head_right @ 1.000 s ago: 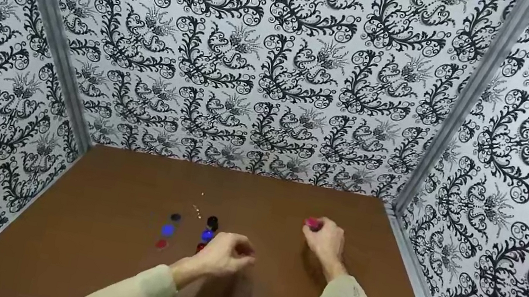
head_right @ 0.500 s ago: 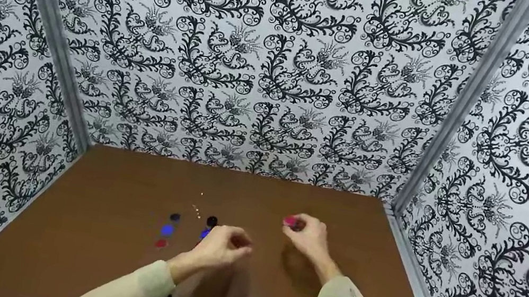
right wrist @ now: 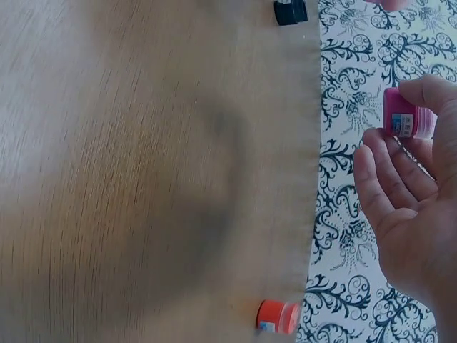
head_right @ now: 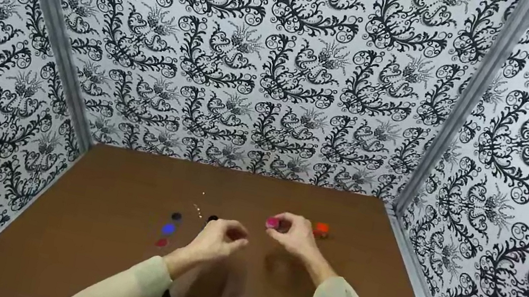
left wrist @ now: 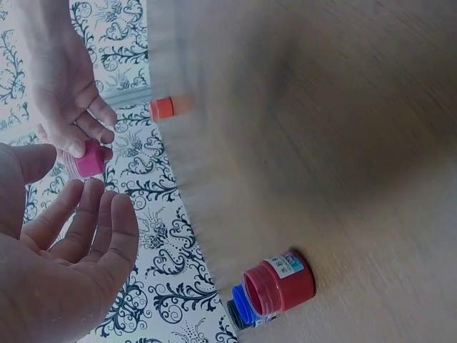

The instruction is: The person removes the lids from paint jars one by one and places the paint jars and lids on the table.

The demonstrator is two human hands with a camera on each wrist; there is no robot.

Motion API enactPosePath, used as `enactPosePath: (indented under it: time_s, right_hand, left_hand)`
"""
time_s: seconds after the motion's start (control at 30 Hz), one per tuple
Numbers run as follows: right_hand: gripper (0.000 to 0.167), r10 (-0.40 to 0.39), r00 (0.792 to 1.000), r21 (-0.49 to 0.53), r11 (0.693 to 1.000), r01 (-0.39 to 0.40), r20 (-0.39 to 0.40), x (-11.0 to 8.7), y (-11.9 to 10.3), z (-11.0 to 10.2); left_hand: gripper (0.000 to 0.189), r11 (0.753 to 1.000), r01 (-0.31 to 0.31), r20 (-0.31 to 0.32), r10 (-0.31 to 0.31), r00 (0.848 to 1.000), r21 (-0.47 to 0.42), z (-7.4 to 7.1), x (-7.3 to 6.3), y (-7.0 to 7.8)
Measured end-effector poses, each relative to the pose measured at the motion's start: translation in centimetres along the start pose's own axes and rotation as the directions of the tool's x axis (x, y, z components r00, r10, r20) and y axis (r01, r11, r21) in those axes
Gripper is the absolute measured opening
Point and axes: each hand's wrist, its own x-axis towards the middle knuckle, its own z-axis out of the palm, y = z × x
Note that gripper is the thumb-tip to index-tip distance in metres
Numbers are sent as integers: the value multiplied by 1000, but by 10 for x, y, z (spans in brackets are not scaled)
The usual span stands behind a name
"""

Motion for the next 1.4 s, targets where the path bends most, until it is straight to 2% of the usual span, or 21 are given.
enactPosePath:
  time_s: [0.2,0.37,0.63,0.9,1.1,1.27,1.4]
  right_hand:
    - [33,-60,994,91,995,52,91,0,-1,8]
    - [34,-115,980,182,980,84,165,1,-5,18]
    - [37,-214,953,317,938,140,212,1,-10,29]
    - [35,-274,935,350,918,186,223,-1,-13,37]
    - [32,-343,910,394,889,234,233,-1,-12,40]
    - [30,-389,886,462,853,244,251,-1,-8,42]
    - [29,-433,864,528,812,248,259,-1,-6,44]
  left_hand:
    - [18,1000,-5,-44,4,999,-14,-3,1,-1]
    - [17,999,-24,-80,21,997,-35,-4,4,-2]
    - [34,996,-52,-112,44,993,-69,-8,6,-4]
    - [39,996,-70,-99,65,993,-52,-10,5,-7]
    - [38,994,-89,-49,85,995,-67,-13,4,-9]
    - [36,992,-101,-6,101,995,-72,-15,3,-9]
    - [36,989,-114,-1,115,993,-95,-16,3,-10]
